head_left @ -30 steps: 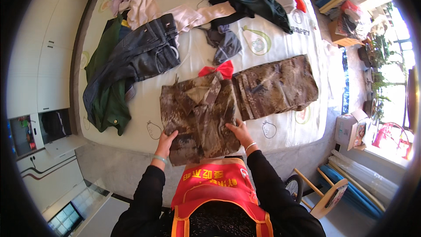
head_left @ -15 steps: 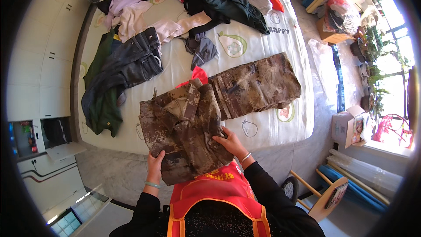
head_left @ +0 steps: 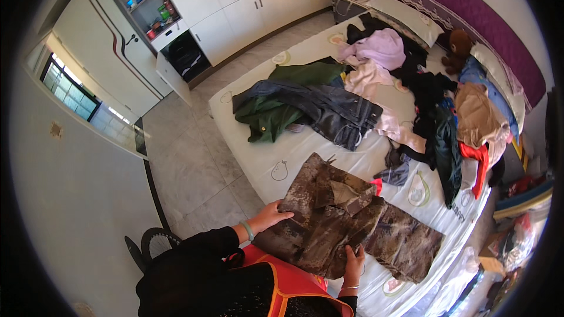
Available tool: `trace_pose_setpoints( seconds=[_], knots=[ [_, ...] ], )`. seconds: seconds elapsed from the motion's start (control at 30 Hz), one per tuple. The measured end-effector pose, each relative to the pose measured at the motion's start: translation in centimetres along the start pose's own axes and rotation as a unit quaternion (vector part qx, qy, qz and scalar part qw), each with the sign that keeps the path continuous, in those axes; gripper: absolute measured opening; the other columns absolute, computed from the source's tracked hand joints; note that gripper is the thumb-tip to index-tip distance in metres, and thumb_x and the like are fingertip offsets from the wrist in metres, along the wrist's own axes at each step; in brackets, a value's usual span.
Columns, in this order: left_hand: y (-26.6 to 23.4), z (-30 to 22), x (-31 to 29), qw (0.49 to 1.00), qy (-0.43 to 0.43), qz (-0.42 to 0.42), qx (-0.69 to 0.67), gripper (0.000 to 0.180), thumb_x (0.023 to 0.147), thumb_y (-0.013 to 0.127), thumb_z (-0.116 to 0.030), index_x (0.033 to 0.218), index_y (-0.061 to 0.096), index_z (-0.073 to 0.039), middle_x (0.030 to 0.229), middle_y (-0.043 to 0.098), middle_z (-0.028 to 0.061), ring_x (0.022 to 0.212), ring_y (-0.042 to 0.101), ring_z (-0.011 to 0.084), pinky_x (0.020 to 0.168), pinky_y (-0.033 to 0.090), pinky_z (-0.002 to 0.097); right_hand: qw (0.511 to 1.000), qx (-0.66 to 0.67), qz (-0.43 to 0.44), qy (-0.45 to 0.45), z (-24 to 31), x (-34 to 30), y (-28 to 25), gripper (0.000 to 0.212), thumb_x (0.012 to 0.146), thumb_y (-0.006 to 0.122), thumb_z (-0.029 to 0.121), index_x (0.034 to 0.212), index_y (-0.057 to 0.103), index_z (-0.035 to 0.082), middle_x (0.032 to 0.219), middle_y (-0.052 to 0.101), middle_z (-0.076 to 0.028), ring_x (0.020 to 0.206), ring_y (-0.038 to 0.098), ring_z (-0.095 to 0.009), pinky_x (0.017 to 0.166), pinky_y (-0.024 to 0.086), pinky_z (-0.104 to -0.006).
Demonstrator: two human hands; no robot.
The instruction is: The person folds a camouflage jacket and a pair of denim jeans on a bed and then places them inside a white storage cabinet.
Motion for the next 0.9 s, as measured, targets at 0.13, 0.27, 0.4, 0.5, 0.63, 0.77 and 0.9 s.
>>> trace_pose_setpoints(
  seconds=[0.13,0.27,0.4,0.5,0.63,0.77,0.9],
  knots=[
    [-2.1,1.6,0.9,0.998,0.046,-0.02,0.041,0.051,0.081,0.068,-0.024,0.119,0.048,0.004,0.111,0.058,0.007,0.098,0.052,0.0134,0.087,0.041,0.0274,1.0,0.017,0.015,-0.004,2.9,-0.7,2.5,0.036,0.083,0.061,0.01,0.115,0.052,-0.003,0.104,0.06,-0.006,0.092,0.055,-0.015,0.081,0.042,-0.0247],
    [-1.0,1.6,4.5,0.985,0.124,-0.018,0.116,0.055,0.079,0.068,-0.026,0.118,0.048,0.006,0.11,0.058,0.0087,0.098,0.052,0.0153,0.086,0.041,0.0293,0.991,0.125,0.014,-0.049,-1.6,2.8,1.5,0.04,0.082,0.062,0.01,0.117,0.05,-0.006,0.108,0.058,-0.008,0.094,0.053,-0.013,0.082,0.043,-0.0253],
    [-3.2,7.4,10.3,0.965,-0.034,0.036,0.257,0.061,0.08,0.066,-0.026,0.125,0.041,0.007,0.124,0.049,0.0202,0.113,0.048,0.0244,0.096,0.037,0.0323,0.998,-0.019,0.009,-0.053,-11.2,8.4,0.8,0.062,0.083,0.064,0.024,0.13,0.037,-0.006,0.118,0.053,-0.016,0.105,0.051,-0.017,0.09,0.041,-0.0285],
    [-4.2,14.8,14.1,0.939,-0.03,-0.028,0.341,0.072,0.084,0.062,-0.025,0.136,0.022,0.004,0.137,0.031,0.0243,0.127,0.033,0.0307,0.099,0.037,0.0367,0.994,-0.048,-0.058,0.074,-18.7,8.4,-2.5,0.069,0.082,0.065,0.032,0.131,0.035,-0.005,0.121,0.051,-0.024,0.11,0.052,-0.027,0.089,0.043,-0.0325],
    [12.3,9.7,12.3,0.943,0.024,0.156,0.294,0.059,0.088,0.057,-0.02,0.135,0.028,0.0,0.132,0.039,0.0215,0.122,0.041,0.0298,0.096,0.041,0.0386,0.969,0.075,-0.169,0.166,-25.4,4.3,-11.4,0.075,0.082,0.064,0.038,0.136,0.029,-0.002,0.114,0.055,-0.015,0.105,0.052,-0.023,0.082,0.043,-0.0322],
    [25.0,11.1,13.1,0.913,0.018,0.314,0.259,0.059,0.085,0.061,-0.019,0.132,0.033,0.001,0.126,0.046,0.0213,0.117,0.046,0.0286,0.093,0.043,0.0375,0.896,0.231,-0.312,0.218,-24.4,2.3,-17.7,0.071,0.082,0.062,0.042,0.134,0.033,0.003,0.119,0.051,-0.009,0.106,0.05,-0.022,0.08,0.042,-0.0365],
    [30.6,18.4,15.0,0.937,-0.103,0.239,0.232,0.084,0.078,0.069,-0.025,0.138,0.017,0.003,0.139,0.026,0.0249,0.126,0.033,0.0346,0.101,0.034,0.041,0.855,0.321,-0.381,0.144,-24.9,2.9,-24.6,0.061,0.082,0.061,0.045,0.127,0.041,0.011,0.12,0.049,-0.007,0.108,0.049,-0.022,0.083,0.04,-0.0375]
  ],
)
Point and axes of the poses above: each hand's wrist, its own x-axis towards the middle knuckle, its own y-axis out of the palm, z = x × y, the point moved 6 cm from there along x, towards the middle knuckle
